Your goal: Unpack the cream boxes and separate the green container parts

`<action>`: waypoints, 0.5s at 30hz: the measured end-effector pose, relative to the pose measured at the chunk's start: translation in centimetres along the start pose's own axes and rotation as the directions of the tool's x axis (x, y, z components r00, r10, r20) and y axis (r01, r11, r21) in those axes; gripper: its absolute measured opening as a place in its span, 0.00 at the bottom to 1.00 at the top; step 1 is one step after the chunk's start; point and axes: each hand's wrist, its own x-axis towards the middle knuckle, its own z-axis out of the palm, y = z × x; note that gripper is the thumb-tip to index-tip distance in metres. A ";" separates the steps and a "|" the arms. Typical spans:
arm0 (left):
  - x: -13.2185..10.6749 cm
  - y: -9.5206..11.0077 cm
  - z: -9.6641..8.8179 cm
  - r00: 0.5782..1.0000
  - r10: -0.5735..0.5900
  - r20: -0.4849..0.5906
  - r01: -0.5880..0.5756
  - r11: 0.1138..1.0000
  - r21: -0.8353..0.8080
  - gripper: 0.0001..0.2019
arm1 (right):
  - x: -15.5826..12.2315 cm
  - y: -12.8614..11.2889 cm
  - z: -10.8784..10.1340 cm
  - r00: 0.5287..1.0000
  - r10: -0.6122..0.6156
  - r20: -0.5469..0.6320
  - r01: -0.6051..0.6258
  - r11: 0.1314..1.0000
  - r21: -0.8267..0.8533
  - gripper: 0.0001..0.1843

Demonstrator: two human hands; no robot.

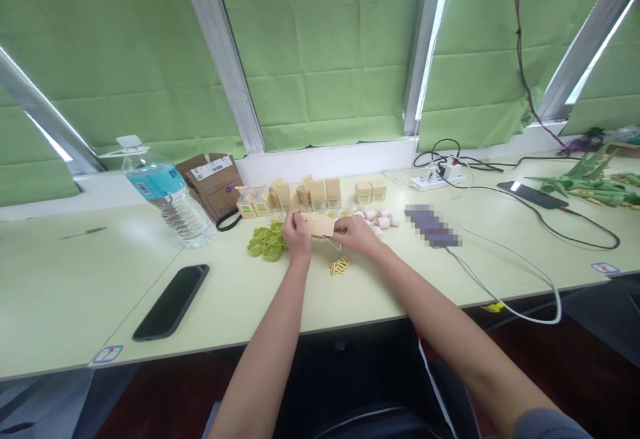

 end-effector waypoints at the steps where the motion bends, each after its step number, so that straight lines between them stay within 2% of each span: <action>1: 0.0 0.1 0.0 1.000 0.001 -0.003 -0.001 1.000 -0.001 0.10 | 0.0 0.0 0.0 1.000 0.000 -0.012 0.000 1.000 -0.014 0.13; 6: 0.0 0.1 0.2 1.000 0.000 -0.030 -0.001 0.999 -0.033 0.10 | 0.0 -0.1 -0.1 0.998 -0.040 -0.042 0.041 0.999 0.014 0.11; 11: 0.5 -0.7 0.4 0.987 -0.149 -0.055 0.134 0.968 -0.213 0.10 | -0.3 -0.2 0.0 0.996 -0.076 -0.036 0.081 0.980 0.184 0.08; 15: 0.7 -0.7 0.3 0.969 -0.238 -0.062 0.205 0.922 -0.328 0.08 | -0.4 -0.2 -0.1 0.994 -0.091 -0.057 0.102 0.972 0.211 0.09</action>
